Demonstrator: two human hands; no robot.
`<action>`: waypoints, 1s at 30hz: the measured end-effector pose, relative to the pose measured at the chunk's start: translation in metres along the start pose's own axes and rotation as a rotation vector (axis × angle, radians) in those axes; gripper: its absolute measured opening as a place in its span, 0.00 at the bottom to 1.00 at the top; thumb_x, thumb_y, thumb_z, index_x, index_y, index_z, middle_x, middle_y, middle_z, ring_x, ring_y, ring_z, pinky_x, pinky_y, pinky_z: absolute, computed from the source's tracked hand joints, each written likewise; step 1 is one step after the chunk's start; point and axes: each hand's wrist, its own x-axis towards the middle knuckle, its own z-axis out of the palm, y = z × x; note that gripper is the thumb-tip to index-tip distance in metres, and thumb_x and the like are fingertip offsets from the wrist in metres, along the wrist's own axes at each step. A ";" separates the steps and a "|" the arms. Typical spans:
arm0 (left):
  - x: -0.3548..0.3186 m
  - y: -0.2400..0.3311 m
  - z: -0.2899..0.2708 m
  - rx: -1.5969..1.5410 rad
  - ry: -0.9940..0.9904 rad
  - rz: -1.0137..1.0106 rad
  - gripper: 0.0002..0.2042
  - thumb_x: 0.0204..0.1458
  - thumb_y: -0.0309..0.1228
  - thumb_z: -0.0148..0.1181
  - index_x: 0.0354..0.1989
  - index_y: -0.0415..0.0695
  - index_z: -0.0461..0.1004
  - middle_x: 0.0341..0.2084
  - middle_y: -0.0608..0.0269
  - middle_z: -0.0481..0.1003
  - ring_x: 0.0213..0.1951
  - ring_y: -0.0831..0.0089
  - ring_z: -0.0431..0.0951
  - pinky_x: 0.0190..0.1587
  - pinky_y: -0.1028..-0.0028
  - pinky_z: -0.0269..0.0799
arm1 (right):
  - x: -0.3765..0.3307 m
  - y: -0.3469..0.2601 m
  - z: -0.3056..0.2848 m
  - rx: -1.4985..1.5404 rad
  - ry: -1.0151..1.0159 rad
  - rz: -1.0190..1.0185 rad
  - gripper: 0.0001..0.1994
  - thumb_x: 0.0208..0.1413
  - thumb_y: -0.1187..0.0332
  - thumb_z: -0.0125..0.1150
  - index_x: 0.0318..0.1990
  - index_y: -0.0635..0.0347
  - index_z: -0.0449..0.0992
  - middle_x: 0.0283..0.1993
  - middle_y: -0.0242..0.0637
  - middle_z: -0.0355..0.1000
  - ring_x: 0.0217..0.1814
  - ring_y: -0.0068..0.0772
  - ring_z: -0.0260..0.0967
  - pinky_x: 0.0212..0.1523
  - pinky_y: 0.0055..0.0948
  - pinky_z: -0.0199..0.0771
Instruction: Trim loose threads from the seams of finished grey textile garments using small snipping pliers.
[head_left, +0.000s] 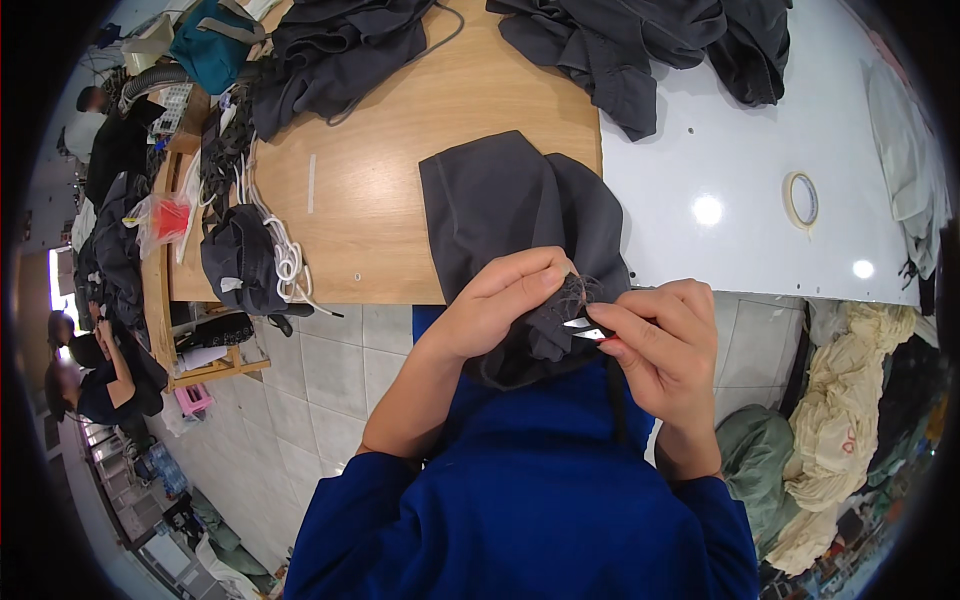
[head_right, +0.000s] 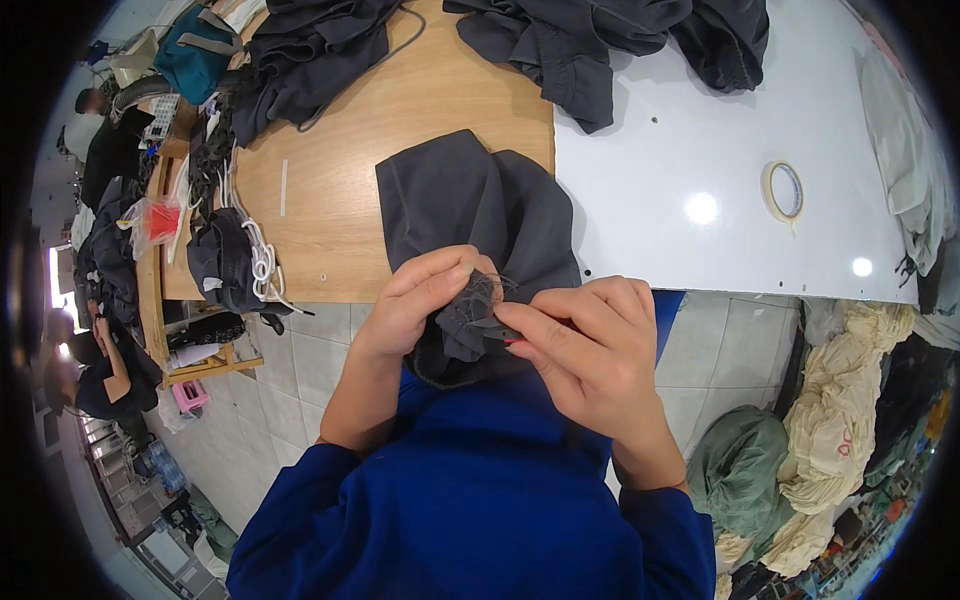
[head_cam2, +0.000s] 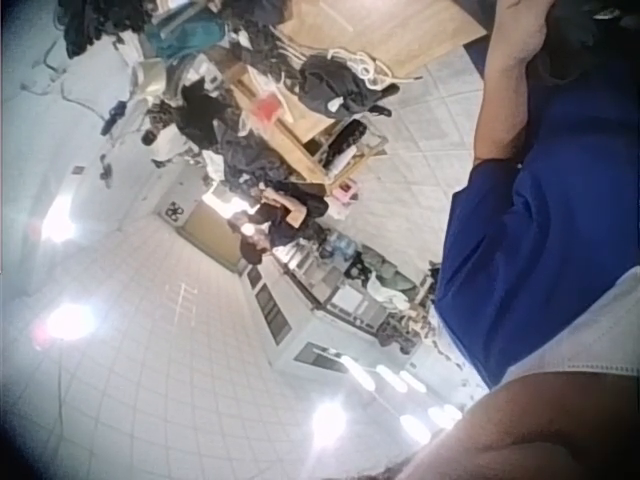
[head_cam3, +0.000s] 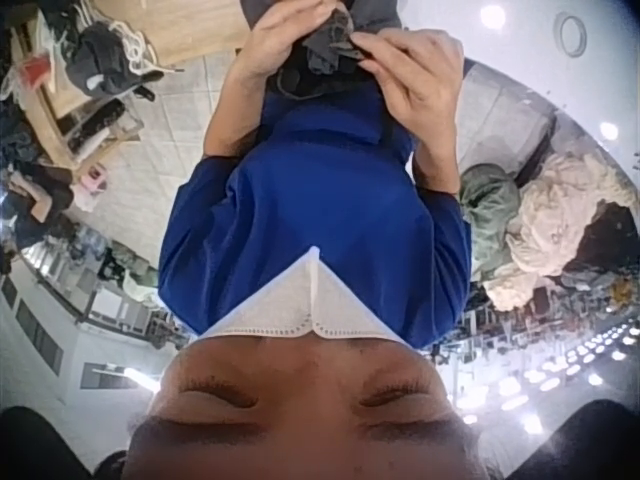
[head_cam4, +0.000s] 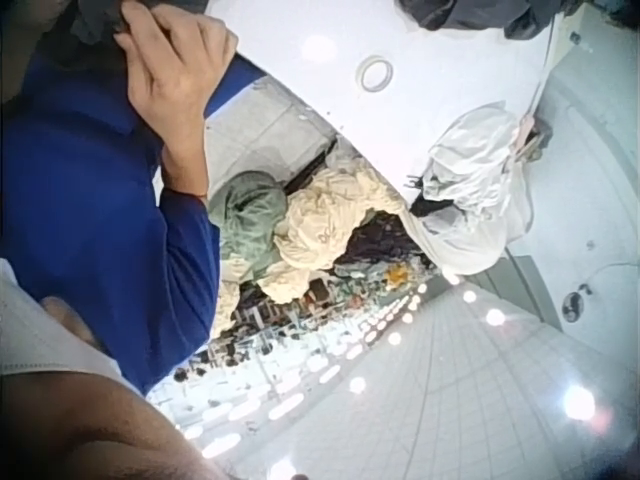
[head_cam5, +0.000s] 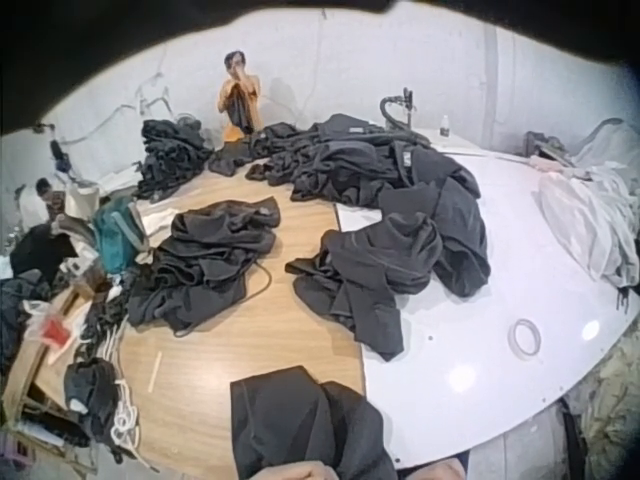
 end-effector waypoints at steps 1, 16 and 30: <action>0.000 0.000 0.001 -0.007 0.005 -0.009 0.12 0.61 0.33 0.42 0.31 0.39 0.67 0.26 0.72 0.65 0.31 0.85 0.62 0.36 0.83 0.59 | 0.000 0.000 0.001 0.001 -0.001 0.001 0.14 0.35 0.66 0.67 0.36 0.50 0.80 0.30 0.23 0.71 0.31 0.26 0.60 0.35 0.25 0.53; 0.001 0.000 0.004 -0.087 0.033 -0.066 0.12 0.60 0.33 0.42 0.30 0.39 0.68 0.28 0.70 0.68 0.33 0.84 0.64 0.38 0.82 0.61 | -0.004 0.008 0.014 0.183 0.100 0.023 0.14 0.35 0.70 0.68 0.35 0.55 0.79 0.30 0.29 0.72 0.29 0.29 0.60 0.30 0.23 0.60; -0.003 -0.015 0.006 -0.178 -0.079 -0.251 0.12 0.59 0.31 0.44 0.31 0.38 0.73 0.27 0.70 0.73 0.32 0.86 0.69 0.35 0.85 0.63 | 0.012 0.017 0.024 0.490 -0.106 -0.030 0.11 0.30 0.78 0.65 0.27 0.56 0.77 0.18 0.31 0.66 0.18 0.29 0.62 0.19 0.24 0.59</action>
